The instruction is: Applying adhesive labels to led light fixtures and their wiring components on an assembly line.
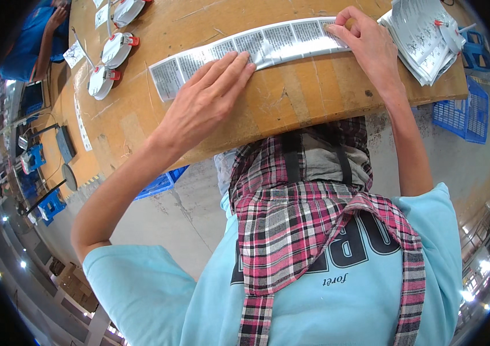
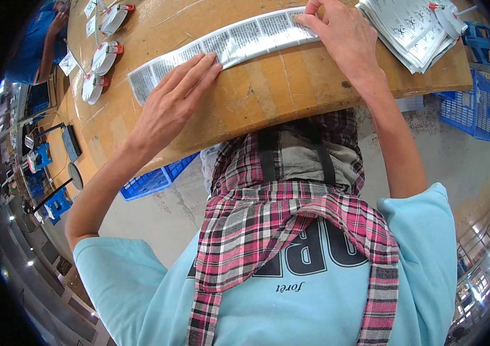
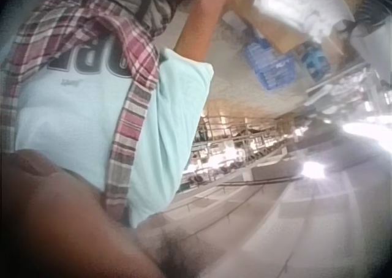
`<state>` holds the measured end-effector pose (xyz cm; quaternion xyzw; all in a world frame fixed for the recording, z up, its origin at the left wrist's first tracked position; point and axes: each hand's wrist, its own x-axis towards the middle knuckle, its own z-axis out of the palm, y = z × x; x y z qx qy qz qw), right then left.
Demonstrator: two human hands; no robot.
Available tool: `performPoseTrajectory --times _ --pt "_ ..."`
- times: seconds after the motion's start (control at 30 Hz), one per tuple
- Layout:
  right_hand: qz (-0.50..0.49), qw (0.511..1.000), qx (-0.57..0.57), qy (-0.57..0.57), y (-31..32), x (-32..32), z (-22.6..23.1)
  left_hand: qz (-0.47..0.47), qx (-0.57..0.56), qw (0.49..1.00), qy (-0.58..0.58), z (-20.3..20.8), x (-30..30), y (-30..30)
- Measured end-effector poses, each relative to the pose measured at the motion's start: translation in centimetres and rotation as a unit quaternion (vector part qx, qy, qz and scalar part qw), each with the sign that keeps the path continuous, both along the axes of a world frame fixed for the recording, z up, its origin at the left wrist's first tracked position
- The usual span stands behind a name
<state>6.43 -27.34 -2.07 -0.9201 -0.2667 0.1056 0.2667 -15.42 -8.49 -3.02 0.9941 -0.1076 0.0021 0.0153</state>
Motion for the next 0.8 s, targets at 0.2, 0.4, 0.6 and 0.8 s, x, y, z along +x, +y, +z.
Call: performPoseTrajectory --times 0.2,0.4,0.6,0.8 --pt "0.051 0.996 0.004 -0.069 -0.8 0.4 -1.7 0.075 -0.015 0.996 -0.043 -0.9 -0.5 -1.8" --pt "0.078 0.968 0.010 -0.239 0.3 0.1 -1.7 0.142 -0.054 0.985 -0.080 -1.4 -0.5 -3.2" --pt "0.317 0.857 0.080 -0.399 0.7 -2.8 -2.5 0.156 -0.051 0.985 -0.061 -1.1 -0.2 -3.5" --pt "0.436 0.843 0.055 -0.310 -0.5 -4.5 -2.7 0.154 -0.042 0.985 -0.067 -0.5 -0.1 -3.8"
